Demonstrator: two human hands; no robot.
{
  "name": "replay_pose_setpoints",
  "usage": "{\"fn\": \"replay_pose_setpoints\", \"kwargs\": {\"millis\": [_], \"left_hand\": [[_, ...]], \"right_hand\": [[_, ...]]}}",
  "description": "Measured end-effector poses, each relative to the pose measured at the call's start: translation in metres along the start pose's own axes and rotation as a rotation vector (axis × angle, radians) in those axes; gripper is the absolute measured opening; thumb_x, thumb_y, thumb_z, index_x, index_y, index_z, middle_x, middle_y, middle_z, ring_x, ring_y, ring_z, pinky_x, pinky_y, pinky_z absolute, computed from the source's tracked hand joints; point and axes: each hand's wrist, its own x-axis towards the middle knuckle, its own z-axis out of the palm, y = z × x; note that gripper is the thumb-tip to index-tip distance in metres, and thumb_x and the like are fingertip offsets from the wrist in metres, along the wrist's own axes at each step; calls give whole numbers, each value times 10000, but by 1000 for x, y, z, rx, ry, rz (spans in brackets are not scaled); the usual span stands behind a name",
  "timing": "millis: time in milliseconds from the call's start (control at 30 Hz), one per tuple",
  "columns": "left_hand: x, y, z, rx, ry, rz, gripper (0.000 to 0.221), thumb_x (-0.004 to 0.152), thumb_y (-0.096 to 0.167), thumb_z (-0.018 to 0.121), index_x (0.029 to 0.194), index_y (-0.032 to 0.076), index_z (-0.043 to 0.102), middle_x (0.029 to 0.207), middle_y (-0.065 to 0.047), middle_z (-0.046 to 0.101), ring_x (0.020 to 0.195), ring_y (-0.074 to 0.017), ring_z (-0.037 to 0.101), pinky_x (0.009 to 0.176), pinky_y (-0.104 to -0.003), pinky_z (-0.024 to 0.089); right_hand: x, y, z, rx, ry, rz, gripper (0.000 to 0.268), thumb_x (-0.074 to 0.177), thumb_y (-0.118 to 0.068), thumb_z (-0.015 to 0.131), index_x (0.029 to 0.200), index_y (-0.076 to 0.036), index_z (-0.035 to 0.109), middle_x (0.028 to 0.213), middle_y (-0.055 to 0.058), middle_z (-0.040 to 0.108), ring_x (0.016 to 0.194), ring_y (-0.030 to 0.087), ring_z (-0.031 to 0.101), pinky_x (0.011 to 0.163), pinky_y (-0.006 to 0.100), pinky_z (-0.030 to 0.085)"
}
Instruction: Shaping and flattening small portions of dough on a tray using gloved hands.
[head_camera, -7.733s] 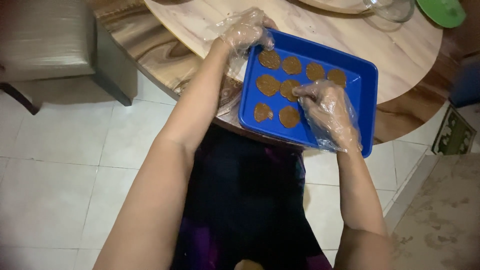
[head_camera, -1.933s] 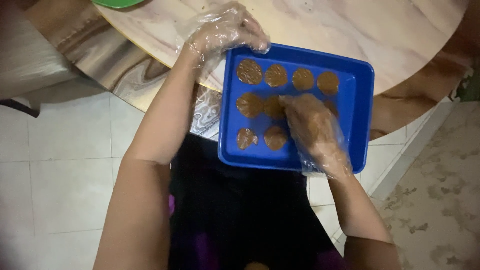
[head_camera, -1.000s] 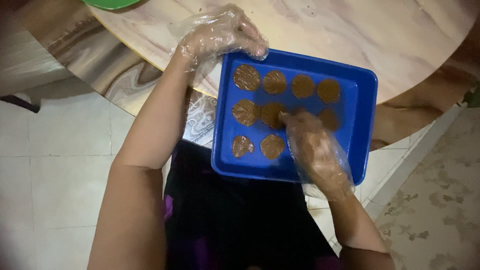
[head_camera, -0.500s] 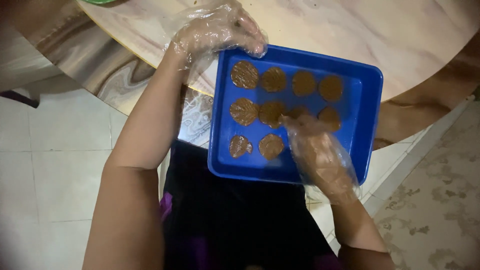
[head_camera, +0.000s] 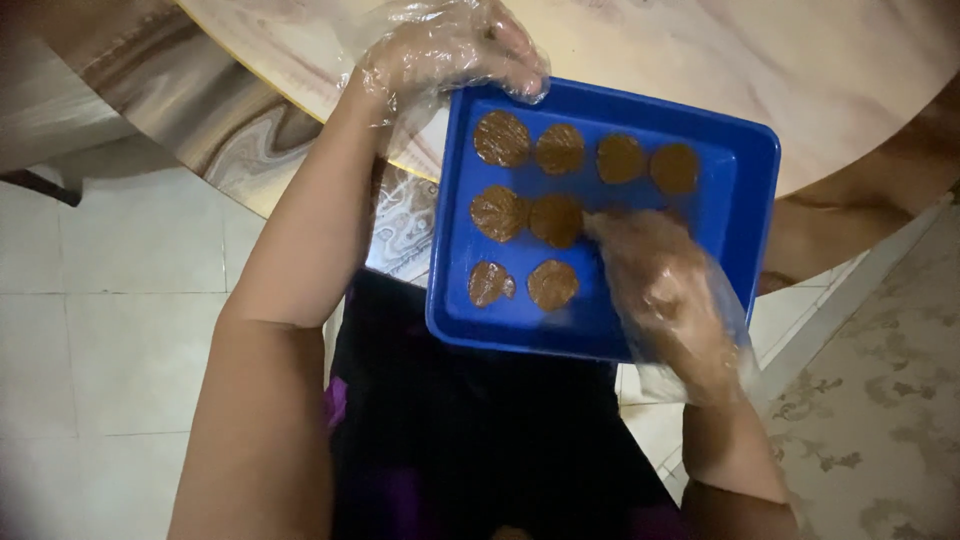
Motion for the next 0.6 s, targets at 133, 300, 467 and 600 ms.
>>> {"fn": "replay_pose_setpoints", "kwargs": {"millis": [133,300,467,600], "left_hand": [[4,-3,-1,-23,-25,66,321,860,434,754,1027,161,785,1041,13,777,946,-130,743,855,-246,612],[-2,3,-1,10,-21,35,366,851,493,731,1013,169,784,979,18,784,873,-130,755,798,-245,623],[-6,9,0,32,14,9,308,864,489,737,933,194,789,899,47,774,799,-95,729,710,-224,583],[0,-1,1,-72,0,1,377,811,481,780,1013,163,778,1023,28,772,916,-110,747,795,-215,626]], "right_hand": [[36,-59,52,-1376,15,-316,338,1048,-175,462,1323,-139,654,1212,158,654,1099,339,642,922,432,517],[26,-21,29,-1096,-38,-60,518,1066,-305,415,1575,-262,328,1602,57,350,1494,246,322,1233,474,220],[16,-62,63,-942,174,251,646,956,-605,333,1544,-338,361,1639,17,366,1517,262,313,1238,495,170],[31,-77,79,-1473,9,16,397,1071,-254,418,1437,-181,553,1409,129,576,1303,348,542,1106,462,426]]}}
